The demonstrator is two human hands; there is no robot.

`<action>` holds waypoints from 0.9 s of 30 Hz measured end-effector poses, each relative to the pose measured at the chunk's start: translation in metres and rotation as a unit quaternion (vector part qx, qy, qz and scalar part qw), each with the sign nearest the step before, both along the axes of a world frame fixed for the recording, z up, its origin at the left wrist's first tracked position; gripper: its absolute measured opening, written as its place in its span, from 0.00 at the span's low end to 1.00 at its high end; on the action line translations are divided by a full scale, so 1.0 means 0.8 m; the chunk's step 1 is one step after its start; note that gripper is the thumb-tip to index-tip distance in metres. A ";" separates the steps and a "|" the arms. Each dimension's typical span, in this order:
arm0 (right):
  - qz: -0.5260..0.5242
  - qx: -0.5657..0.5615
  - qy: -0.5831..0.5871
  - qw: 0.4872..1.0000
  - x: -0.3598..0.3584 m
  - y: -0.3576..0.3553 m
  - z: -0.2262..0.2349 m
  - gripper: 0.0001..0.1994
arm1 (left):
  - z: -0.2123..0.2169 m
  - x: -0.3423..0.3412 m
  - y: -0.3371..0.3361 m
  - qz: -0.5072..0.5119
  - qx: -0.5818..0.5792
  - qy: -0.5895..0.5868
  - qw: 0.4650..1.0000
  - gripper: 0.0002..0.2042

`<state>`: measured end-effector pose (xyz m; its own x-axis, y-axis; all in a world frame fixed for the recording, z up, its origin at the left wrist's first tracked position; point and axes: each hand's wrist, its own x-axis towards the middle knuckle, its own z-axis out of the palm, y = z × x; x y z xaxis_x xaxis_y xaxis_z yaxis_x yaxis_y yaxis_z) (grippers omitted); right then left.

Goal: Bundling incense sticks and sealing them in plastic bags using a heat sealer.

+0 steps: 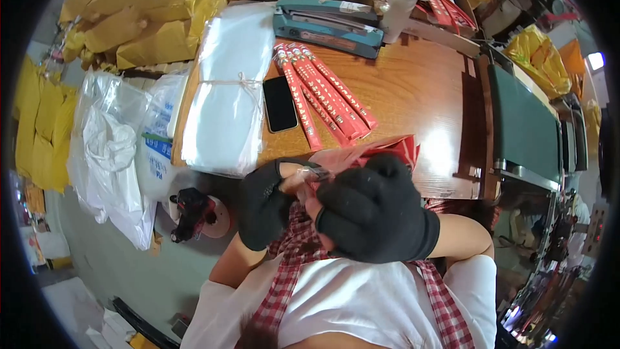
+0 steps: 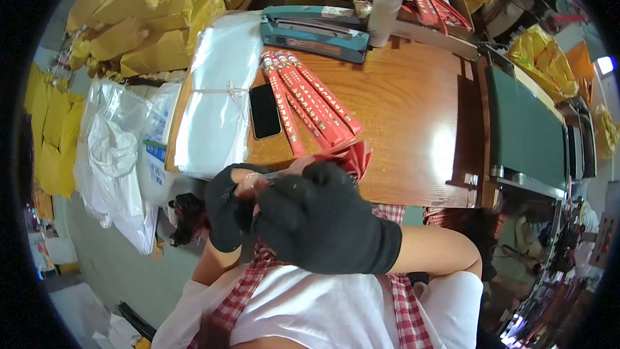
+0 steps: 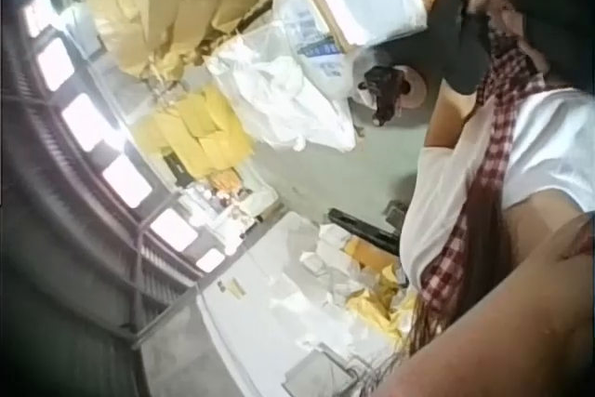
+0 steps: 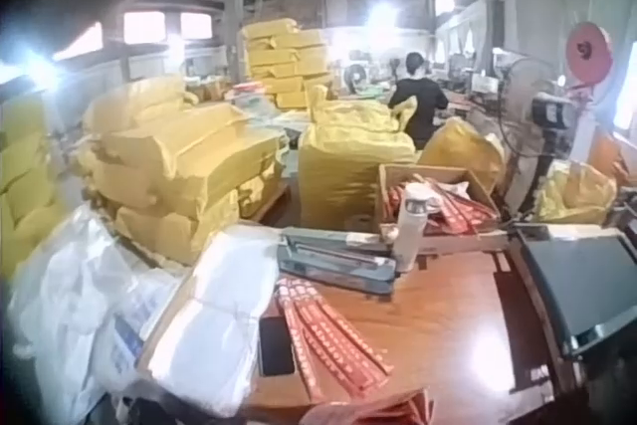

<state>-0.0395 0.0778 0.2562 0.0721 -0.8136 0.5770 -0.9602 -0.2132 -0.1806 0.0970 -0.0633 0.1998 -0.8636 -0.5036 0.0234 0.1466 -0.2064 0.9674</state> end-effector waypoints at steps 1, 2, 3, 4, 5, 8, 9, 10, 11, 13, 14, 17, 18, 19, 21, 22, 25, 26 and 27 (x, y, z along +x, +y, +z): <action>0.010 -0.031 0.007 0.999 0.004 0.002 -0.003 0.14 | 0.012 -0.005 0.002 0.000 -0.075 0.016 0.997 0.09; 0.003 -0.033 0.007 0.999 0.005 0.005 -0.004 0.14 | 0.025 -0.014 0.004 -0.001 -0.150 0.034 0.988 0.08; 0.006 -0.066 0.019 0.998 0.008 0.008 -0.003 0.14 | 0.040 -0.029 0.005 -0.040 -0.130 0.118 0.984 0.08; 0.013 -0.097 0.030 0.995 0.010 0.009 -0.006 0.14 | 0.053 -0.051 0.007 -0.075 -0.108 0.202 0.971 0.08; -0.025 -0.104 -0.056 0.993 0.013 0.018 -0.017 0.13 | 0.072 -0.074 0.012 -0.120 -0.102 0.247 0.956 0.08; -0.020 -0.034 -0.099 0.994 -0.002 0.062 -0.058 0.14 | 0.129 -0.119 0.061 -0.237 -0.040 0.313 0.919 0.06; -0.017 0.006 -0.124 0.992 -0.020 0.086 -0.071 0.15 | 0.130 -0.145 0.093 -0.197 -0.062 0.422 0.883 0.07; -0.025 0.046 -0.150 0.987 -0.042 0.116 -0.086 0.16 | 0.131 -0.168 0.121 -0.161 -0.080 0.523 0.833 0.09; -0.038 0.084 -0.179 0.980 -0.061 0.148 -0.101 0.17 | 0.136 -0.168 0.140 -0.160 -0.161 0.515 0.826 0.10; -0.058 0.157 -0.239 0.956 -0.082 0.201 -0.130 0.18 | 0.129 -0.155 0.153 -0.221 -0.259 0.511 0.789 0.11; -0.069 0.193 -0.271 0.940 -0.082 0.226 -0.147 0.19 | 0.106 -0.146 0.142 -0.301 -0.247 0.458 0.799 0.10; -0.087 0.285 -0.366 0.881 0.017 0.164 -0.219 0.22 | -0.027 -0.114 0.088 -0.449 -0.265 0.246 0.817 0.10; -0.099 0.318 -0.394 0.856 0.017 0.177 -0.237 0.23 | -0.058 -0.103 0.069 -0.563 -0.257 0.056 0.784 0.11; -0.163 0.421 -0.655 0.606 0.023 0.152 -0.201 0.24 | -0.079 -0.081 0.047 -0.544 -0.282 -0.099 0.784 0.13; -0.027 0.468 -0.435 0.768 0.000 0.175 -0.206 0.22 | -0.151 -0.023 0.009 -0.463 -0.264 -0.182 0.826 0.13; 0.010 0.483 -0.377 0.790 -0.023 0.153 -0.166 0.21 | -0.156 0.003 -0.011 -0.375 -0.262 -0.241 0.856 0.12; 0.120 0.423 -0.517 0.734 -0.087 0.086 -0.078 0.14 | -0.178 0.030 -0.053 -0.064 -0.293 -0.292 0.908 0.15; 0.037 0.341 -0.572 0.745 -0.093 0.058 -0.091 0.14 | -0.193 0.015 -0.065 -0.022 -0.319 -0.274 0.907 0.17; -0.055 0.226 -0.349 0.908 -0.103 0.013 -0.092 0.15 | -0.209 -0.003 -0.083 0.023 -0.345 -0.260 0.902 0.19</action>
<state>-0.1223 0.0880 0.1825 -0.2796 -0.9584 0.0567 -0.5893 0.1247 -0.7982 0.0943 -0.1296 0.0327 -0.8266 -0.5597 -0.0580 -0.3712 0.4649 0.8038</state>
